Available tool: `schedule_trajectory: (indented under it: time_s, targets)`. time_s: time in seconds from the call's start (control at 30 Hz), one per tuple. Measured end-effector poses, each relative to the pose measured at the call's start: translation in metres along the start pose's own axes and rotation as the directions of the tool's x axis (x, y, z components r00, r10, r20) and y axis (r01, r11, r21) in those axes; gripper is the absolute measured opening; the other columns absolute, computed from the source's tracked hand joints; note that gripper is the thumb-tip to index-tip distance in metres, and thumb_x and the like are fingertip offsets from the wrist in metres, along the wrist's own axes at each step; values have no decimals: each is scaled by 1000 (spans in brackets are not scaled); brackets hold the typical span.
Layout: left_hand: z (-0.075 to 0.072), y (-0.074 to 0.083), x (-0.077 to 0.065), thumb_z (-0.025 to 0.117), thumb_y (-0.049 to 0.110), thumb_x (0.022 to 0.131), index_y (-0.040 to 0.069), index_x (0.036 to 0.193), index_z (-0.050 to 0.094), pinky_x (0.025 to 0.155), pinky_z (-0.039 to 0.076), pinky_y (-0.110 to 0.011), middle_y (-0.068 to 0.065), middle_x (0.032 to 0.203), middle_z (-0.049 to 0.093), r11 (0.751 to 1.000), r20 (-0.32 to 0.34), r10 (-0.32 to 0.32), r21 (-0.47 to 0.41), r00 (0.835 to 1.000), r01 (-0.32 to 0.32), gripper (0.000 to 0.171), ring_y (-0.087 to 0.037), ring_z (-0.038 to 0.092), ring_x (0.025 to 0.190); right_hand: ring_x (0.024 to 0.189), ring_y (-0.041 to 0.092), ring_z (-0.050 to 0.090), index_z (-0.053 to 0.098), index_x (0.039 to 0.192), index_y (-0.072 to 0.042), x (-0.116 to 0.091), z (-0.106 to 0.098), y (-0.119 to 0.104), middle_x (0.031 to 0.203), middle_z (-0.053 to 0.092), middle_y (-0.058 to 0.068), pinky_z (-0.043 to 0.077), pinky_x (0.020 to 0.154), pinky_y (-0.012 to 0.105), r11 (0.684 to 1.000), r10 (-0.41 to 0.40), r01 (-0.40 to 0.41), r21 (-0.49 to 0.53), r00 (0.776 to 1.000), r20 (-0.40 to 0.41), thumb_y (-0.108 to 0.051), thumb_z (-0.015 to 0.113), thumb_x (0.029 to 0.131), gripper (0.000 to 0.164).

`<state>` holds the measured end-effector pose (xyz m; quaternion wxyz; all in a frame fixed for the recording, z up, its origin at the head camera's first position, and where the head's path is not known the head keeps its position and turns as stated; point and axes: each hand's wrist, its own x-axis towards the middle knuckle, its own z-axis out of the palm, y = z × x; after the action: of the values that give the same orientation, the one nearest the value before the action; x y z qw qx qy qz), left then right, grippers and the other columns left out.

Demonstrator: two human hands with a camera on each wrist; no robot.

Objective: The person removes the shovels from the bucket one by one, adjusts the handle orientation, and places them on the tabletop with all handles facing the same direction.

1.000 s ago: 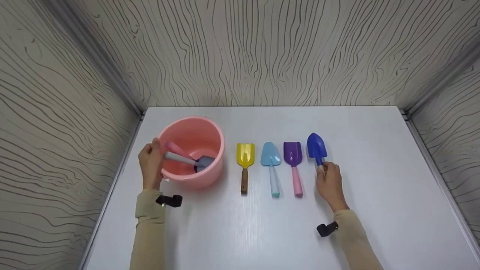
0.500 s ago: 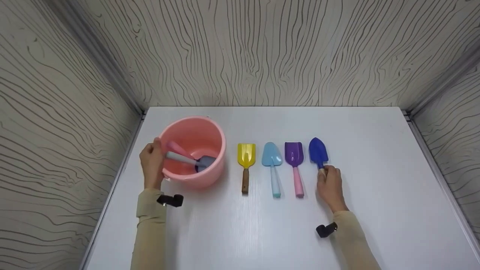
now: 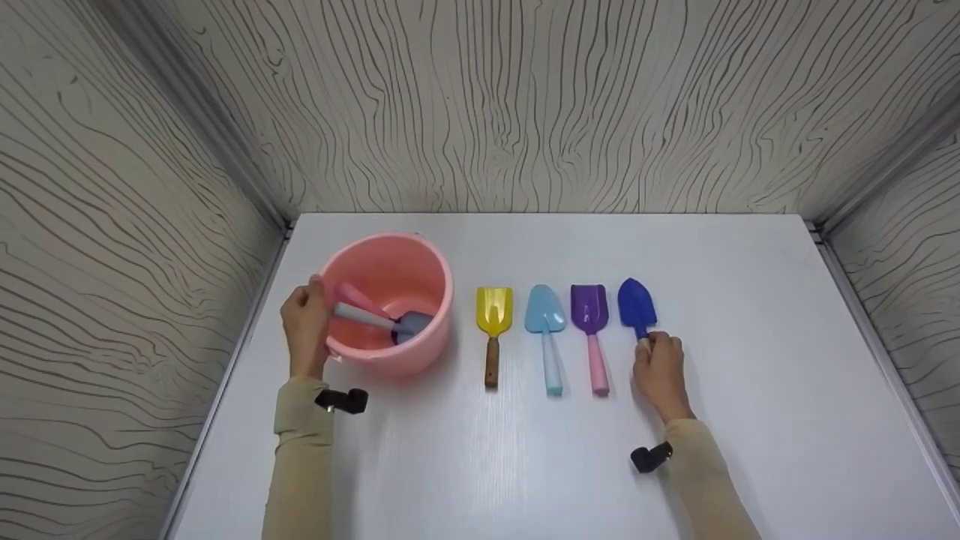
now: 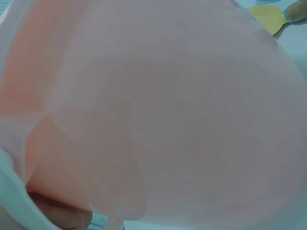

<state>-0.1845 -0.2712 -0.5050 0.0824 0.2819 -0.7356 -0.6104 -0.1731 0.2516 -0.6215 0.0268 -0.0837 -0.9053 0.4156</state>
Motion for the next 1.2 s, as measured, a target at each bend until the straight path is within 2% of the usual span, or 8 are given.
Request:
schedule_trajectory:
  time_s: [0.3, 0.57, 0.8, 0.97, 1.07, 1.2]
  targets:
    - [0, 0, -1, 46, 52, 112, 8, 101, 56, 62, 50, -27, -4, 93, 53, 1000, -6, -7, 0, 1000, 7, 46, -17, 54, 80, 121, 52, 47, 45, 136, 24, 0, -1, -2, 126, 47, 39, 39, 107, 63, 1000, 25, -24, -9, 999, 35, -5, 42, 110, 39]
    - [0, 1, -1, 48, 53, 111, 8, 99, 57, 57, 48, -27, -4, 91, 52, 1000, -10, 1, -12, 1000, -1, 48, -14, 54, 72, 118, 52, 50, 47, 132, 24, 1, -1, -3, 123, 49, 39, 41, 105, 63, 1000, 15, -14, -23, 1000, 11, -3, 47, 107, 37]
    - [2, 1, -1, 47, 51, 111, 7, 101, 58, 59, 49, -27, -5, 94, 53, 1000, -19, 1, -2, 1000, -2, 47, -19, 55, 79, 113, 48, 52, 45, 137, 22, 2, -4, -6, 124, 48, 37, 45, 100, 59, 998, 54, -53, -15, 998, 21, -8, 55, 105, 45]
    - [2, 0, -1, 46, 49, 112, 7, 99, 58, 60, 48, -27, -5, 93, 53, 1000, -22, 11, -10, 1000, -11, 46, -25, 57, 84, 119, 49, 47, 45, 143, 16, 4, -9, -16, 127, 49, 34, 42, 99, 62, 992, 97, -95, -79, 995, 25, -15, 59, 105, 52]
    - [2, 0, -1, 47, 50, 112, 7, 99, 57, 60, 48, -27, -4, 92, 54, 1000, -21, 14, -10, 1000, -15, 46, -24, 57, 83, 123, 50, 45, 46, 145, 13, 7, -12, -29, 130, 51, 34, 40, 101, 64, 991, 68, -66, -115, 997, 18, -17, 62, 105, 53]
    - [1, 1, -1, 47, 52, 112, 7, 102, 58, 62, 50, -28, -5, 95, 54, 1000, -9, 3, -14, 1000, -3, 47, -23, 57, 85, 126, 50, 48, 49, 146, 10, 13, -15, -55, 134, 51, 33, 42, 106, 66, 993, -44, 46, -105, 999, 26, -16, 64, 105, 51]
